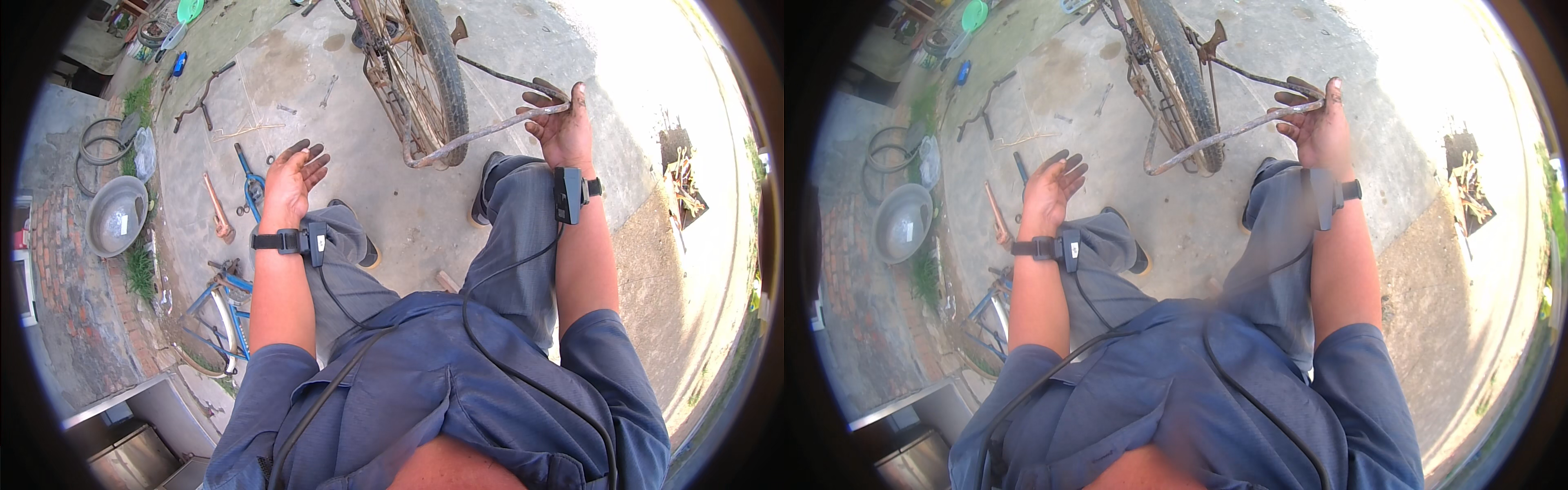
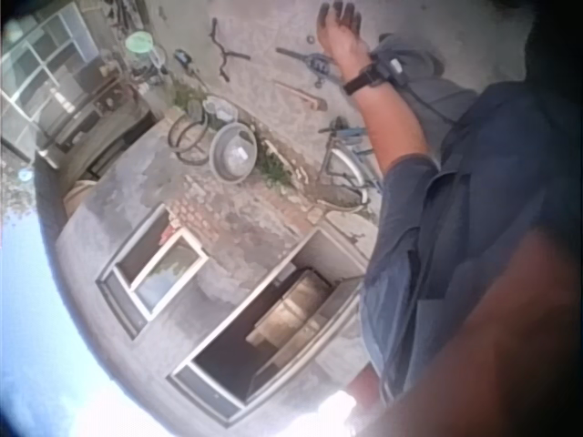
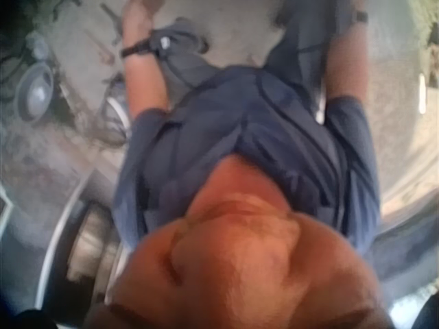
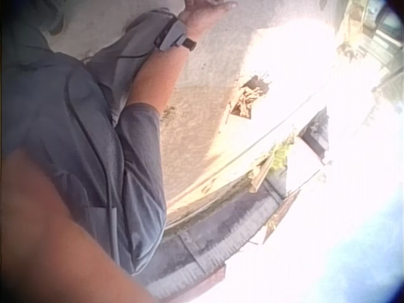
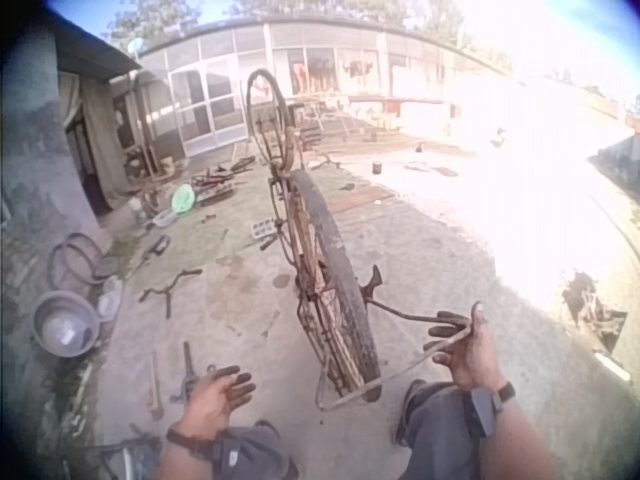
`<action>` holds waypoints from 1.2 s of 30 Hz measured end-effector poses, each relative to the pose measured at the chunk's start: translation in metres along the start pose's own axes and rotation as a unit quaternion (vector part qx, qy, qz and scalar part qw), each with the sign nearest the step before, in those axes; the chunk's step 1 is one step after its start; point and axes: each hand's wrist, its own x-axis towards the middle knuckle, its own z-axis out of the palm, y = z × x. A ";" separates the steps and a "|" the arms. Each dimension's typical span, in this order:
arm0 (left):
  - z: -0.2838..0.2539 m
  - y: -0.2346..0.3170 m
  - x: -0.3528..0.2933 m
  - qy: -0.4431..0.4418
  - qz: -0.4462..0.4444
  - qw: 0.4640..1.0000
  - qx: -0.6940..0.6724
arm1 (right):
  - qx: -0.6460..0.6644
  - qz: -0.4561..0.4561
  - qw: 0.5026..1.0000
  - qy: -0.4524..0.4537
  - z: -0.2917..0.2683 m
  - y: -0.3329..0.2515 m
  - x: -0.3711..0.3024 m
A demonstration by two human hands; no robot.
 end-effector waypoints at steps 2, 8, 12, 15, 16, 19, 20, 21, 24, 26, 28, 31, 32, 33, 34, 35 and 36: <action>0.000 0.000 0.000 0.000 0.001 1.000 0.001 | 0.002 -0.001 1.000 -0.001 -0.001 0.001 0.001; 0.000 0.000 0.001 -0.002 0.002 1.000 0.002 | -0.004 0.001 1.000 0.001 -0.003 0.002 0.002; 0.000 0.000 0.001 -0.004 0.003 1.000 0.004 | -0.009 -0.001 1.000 0.002 -0.002 0.001 0.001; 0.000 0.000 0.000 -0.002 0.003 1.000 0.004 | -0.006 -0.001 1.000 -0.001 -0.002 0.001 0.001; 0.001 0.000 0.000 -0.003 0.004 1.000 0.005 | -0.006 -0.001 1.000 -0.001 -0.002 0.001 0.001; 0.001 0.000 -0.001 -0.002 0.004 1.000 0.004 | -0.006 -0.002 1.000 -0.002 -0.002 0.001 0.001; 0.002 0.000 -0.001 -0.001 0.005 1.000 0.003 | -0.007 -0.003 1.000 -0.003 -0.002 0.001 0.001; 0.002 0.000 -0.001 -0.001 0.005 1.000 0.002 | -0.007 -0.003 1.000 -0.003 -0.002 0.001 0.001; 0.003 0.001 -0.001 0.001 0.003 1.000 0.002 | -0.009 -0.004 1.000 -0.003 -0.003 0.001 0.002; 0.003 0.001 -0.001 0.001 0.003 1.000 0.000 | -0.009 -0.002 1.000 -0.004 -0.003 0.001 0.002; 0.003 0.001 -0.001 0.000 0.004 1.000 -0.002 | -0.010 0.000 1.000 -0.004 -0.003 0.001 0.002; 0.003 0.001 -0.001 -0.002 0.005 1.000 -0.005 | -0.012 0.003 1.000 -0.005 -0.004 0.001 0.003; 0.003 0.001 -0.001 -0.003 0.006 1.000 -0.006 | -0.011 0.004 1.000 -0.005 -0.004 0.000 0.003; 0.003 0.001 -0.001 -0.003 0.006 1.000 -0.006 | -0.011 0.004 1.000 -0.004 -0.003 0.000 0.003; 0.003 0.001 -0.001 -0.003 0.006 1.000 -0.006 | -0.010 0.002 1.000 -0.007 -0.003 0.000 0.002; 0.003 0.001 -0.002 -0.003 0.005 1.000 -0.006 | -0.009 0.000 1.000 -0.009 -0.003 0.000 0.002; 0.003 0.001 -0.002 -0.003 0.006 1.000 -0.005 | -0.009 -0.001 1.000 -0.008 -0.003 0.000 0.002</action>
